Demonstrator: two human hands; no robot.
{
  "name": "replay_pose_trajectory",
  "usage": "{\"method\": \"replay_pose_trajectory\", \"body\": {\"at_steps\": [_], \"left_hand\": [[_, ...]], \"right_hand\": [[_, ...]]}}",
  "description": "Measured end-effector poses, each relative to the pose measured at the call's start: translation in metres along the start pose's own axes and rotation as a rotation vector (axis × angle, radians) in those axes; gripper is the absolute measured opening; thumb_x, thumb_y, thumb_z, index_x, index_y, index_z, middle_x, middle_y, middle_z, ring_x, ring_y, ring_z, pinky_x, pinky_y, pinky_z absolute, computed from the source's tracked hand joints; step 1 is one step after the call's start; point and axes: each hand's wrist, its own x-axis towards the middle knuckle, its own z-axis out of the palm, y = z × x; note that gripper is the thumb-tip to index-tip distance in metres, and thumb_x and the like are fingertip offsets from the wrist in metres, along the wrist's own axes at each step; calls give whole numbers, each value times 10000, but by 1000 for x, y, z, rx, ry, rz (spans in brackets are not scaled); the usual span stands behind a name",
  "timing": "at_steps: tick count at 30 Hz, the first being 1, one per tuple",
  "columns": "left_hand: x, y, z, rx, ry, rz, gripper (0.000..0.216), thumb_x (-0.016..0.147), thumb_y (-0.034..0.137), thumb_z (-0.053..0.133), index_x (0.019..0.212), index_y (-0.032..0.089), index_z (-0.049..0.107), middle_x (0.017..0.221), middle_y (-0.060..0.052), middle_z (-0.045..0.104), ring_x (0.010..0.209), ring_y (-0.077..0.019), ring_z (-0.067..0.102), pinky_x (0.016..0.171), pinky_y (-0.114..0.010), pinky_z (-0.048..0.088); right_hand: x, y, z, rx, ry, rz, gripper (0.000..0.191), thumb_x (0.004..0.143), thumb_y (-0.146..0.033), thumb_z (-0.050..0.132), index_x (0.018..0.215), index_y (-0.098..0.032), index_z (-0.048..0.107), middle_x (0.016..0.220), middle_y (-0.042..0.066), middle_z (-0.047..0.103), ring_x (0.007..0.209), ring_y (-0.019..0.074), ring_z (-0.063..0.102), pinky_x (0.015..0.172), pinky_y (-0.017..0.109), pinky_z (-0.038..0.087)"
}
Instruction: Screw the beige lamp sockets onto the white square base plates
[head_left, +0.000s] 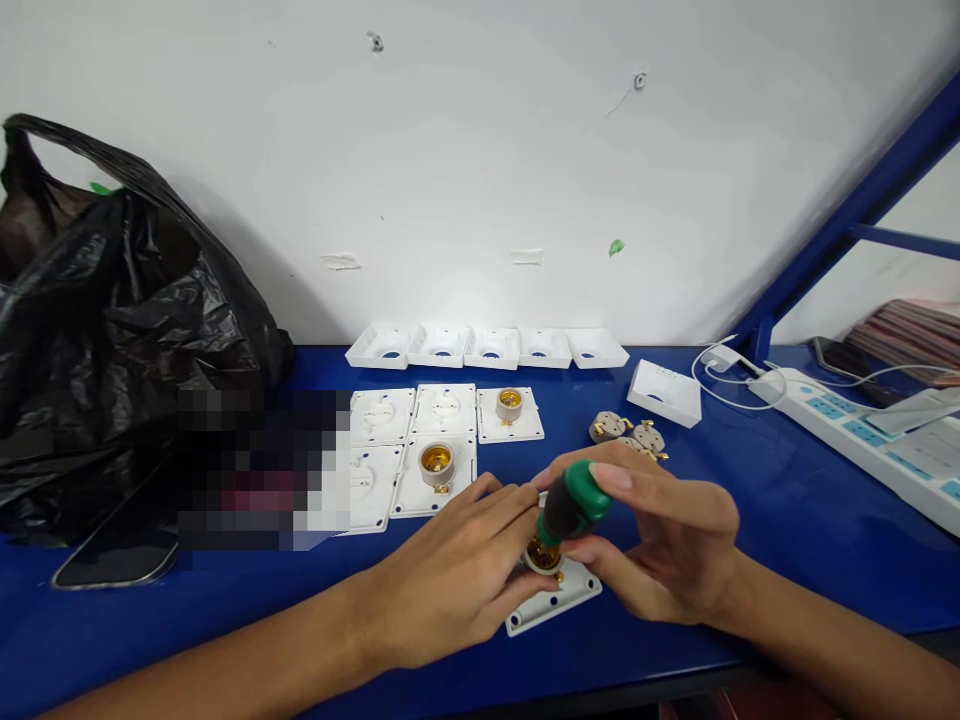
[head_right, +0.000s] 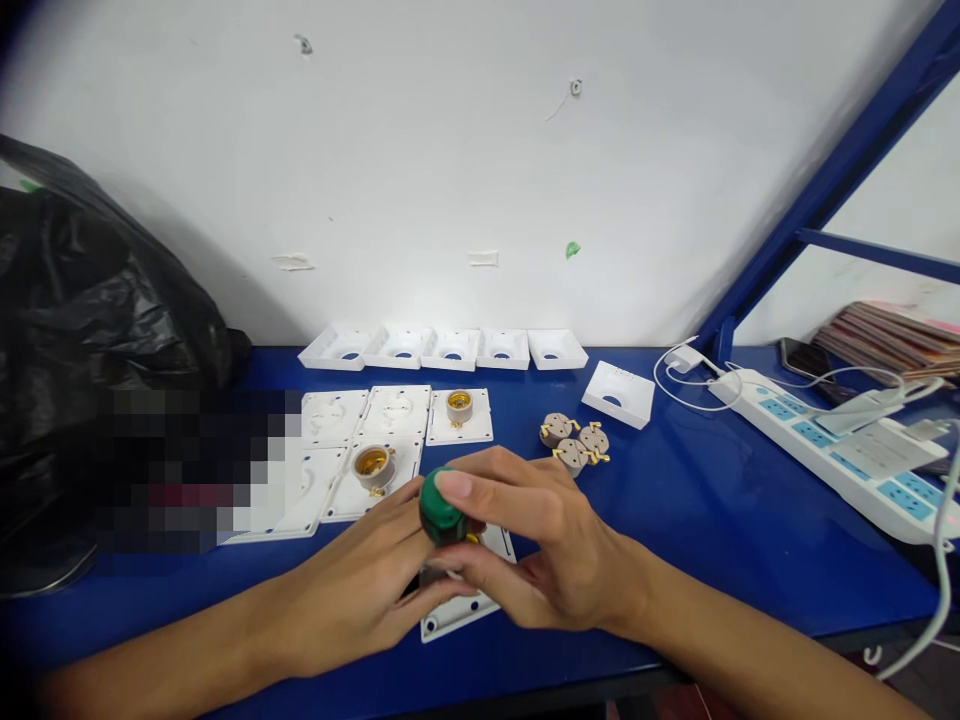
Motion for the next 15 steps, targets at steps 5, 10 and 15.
{"method": "replay_pose_trajectory", "body": {"at_steps": [5, 10, 15], "left_hand": [[2, -1, 1, -1, -8, 8, 194, 1136, 368, 504, 1149, 199, 599, 1102, -79, 706, 1010, -272, 689, 925, -460, 540], [4, -2, -1, -60, -13, 16, 152, 1125, 350, 522, 1099, 217, 592, 1177, -78, 695, 1046, -277, 680, 949, -465, 535], [2, -3, 0, -29, -16, 9, 179, 1131, 363, 522, 1159, 203, 596, 1139, -83, 696, 1055, -285, 684, 984, -488, 526]], "right_hand": [[3, -1, 2, -18, 14, 8, 783, 913, -108, 776, 1595, -267, 428, 944, 52, 712, 791, 207, 703, 549, 320, 625], [4, -1, 2, 64, -10, 36, 679, 961, -101, 695, 1582, -233, 453, 1030, 87, 724, 873, 214, 722, 640, 352, 660], [3, -1, 2, -13, 29, 43, 730, 920, -103, 769, 1564, -277, 473, 925, 38, 671, 778, 197, 662, 537, 303, 597]]}}
